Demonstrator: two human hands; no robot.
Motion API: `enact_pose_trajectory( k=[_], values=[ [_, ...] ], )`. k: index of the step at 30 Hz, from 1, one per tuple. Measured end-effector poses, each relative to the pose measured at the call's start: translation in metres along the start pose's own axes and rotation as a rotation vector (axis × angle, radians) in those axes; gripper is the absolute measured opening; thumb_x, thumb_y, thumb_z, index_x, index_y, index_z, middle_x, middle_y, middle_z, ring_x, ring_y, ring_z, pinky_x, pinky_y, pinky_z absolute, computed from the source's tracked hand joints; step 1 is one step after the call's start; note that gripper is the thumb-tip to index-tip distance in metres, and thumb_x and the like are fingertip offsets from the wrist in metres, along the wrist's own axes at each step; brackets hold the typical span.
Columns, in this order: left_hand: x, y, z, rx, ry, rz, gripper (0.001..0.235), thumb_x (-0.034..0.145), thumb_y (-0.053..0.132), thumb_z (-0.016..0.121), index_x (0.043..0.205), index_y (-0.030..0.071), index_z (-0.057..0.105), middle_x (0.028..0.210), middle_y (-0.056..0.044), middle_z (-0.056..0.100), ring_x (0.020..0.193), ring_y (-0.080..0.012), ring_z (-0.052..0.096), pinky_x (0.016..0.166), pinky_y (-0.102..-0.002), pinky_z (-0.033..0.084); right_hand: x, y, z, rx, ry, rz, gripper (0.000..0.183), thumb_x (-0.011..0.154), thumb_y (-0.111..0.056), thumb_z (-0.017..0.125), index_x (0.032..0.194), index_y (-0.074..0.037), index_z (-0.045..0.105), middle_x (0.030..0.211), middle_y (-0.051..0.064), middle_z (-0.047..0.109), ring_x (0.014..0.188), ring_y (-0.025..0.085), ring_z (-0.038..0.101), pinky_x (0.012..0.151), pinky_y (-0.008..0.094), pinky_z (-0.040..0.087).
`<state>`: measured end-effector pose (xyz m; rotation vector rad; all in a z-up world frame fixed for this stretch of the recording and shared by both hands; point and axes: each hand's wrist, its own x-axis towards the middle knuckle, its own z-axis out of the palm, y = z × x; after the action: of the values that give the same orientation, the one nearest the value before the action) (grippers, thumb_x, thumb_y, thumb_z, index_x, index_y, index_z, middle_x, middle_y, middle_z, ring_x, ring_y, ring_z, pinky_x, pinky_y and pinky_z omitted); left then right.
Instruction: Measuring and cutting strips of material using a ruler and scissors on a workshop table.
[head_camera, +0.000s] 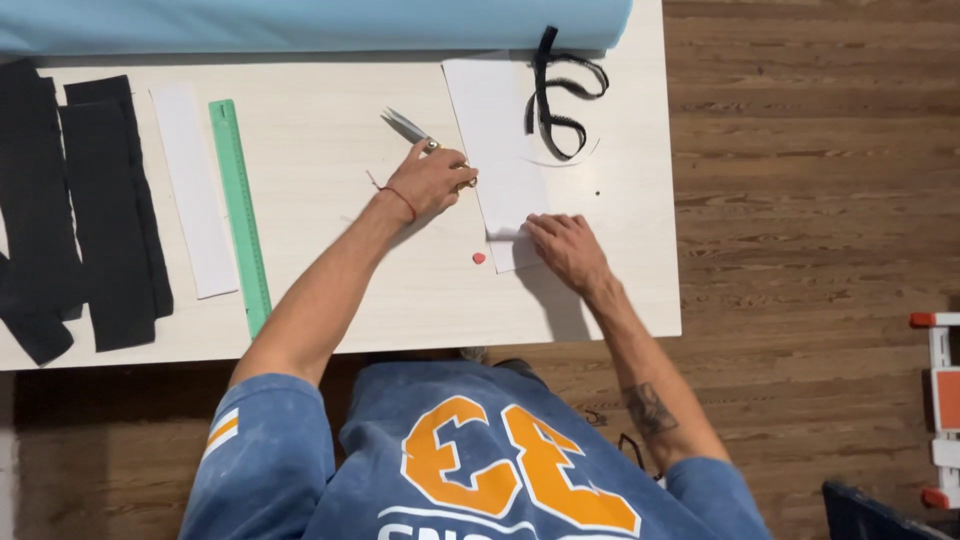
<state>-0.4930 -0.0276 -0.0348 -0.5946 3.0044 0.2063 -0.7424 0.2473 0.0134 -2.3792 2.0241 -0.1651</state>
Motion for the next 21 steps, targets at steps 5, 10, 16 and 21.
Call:
enact_pose_trajectory(
  k=[5, 10, 16, 21],
  values=[
    [-0.048, -0.002, -0.005, 0.04, -0.056, 0.031, 0.053, 0.103, 0.042, 0.084, 0.151, 0.035, 0.063, 0.171, 0.004, 0.056, 0.168, -0.0181, 0.046, 0.143, -0.072, 0.024, 0.01, 0.017, 0.022, 0.083, 0.078, 0.101, 0.022, 0.116, -0.026, 0.069, 0.137, -0.027, 0.075, 0.126, 0.0, 0.084, 0.119, 0.026, 0.083, 0.099, 0.044, 0.065],
    [-0.115, 0.033, -0.064, -0.735, 0.311, -0.051, 0.047, 0.115, 0.043, 0.077, 0.153, 0.015, 0.075, 0.151, -0.019, 0.077, 0.148, -0.0377, 0.07, 0.131, -0.059, 0.051, 0.044, -0.08, -0.057, 0.178, 0.466, 0.16, 0.017, 0.119, -0.021, 0.07, 0.135, -0.023, 0.078, 0.128, 0.001, 0.086, 0.113, 0.025, 0.086, 0.093, 0.038, 0.07],
    [-0.159, 0.035, -0.099, -1.965, 0.136, -0.459, 0.107, 0.106, 0.097, 0.041, 0.192, 0.041, 0.012, 0.153, -0.022, 0.073, 0.124, -0.0279, 0.083, 0.107, -0.042, 0.068, 0.066, -0.208, -0.042, 0.294, 0.562, -0.093, 0.02, 0.118, -0.012, 0.067, 0.128, -0.005, 0.083, 0.136, 0.017, 0.082, 0.128, 0.037, 0.081, 0.109, 0.046, 0.067],
    [-0.216, -0.015, -0.094, -1.261, 0.439, -0.692, 0.118, 0.099, 0.011, 0.087, 0.191, 0.04, 0.018, 0.193, -0.023, 0.032, 0.175, -0.0474, 0.033, 0.145, -0.06, 0.032, 0.057, -0.268, 0.004, 0.326, 0.277, -0.229, 0.025, 0.121, -0.025, 0.061, 0.13, -0.01, 0.079, 0.141, 0.014, 0.08, 0.141, 0.035, 0.074, 0.123, 0.048, 0.057]
  ],
)
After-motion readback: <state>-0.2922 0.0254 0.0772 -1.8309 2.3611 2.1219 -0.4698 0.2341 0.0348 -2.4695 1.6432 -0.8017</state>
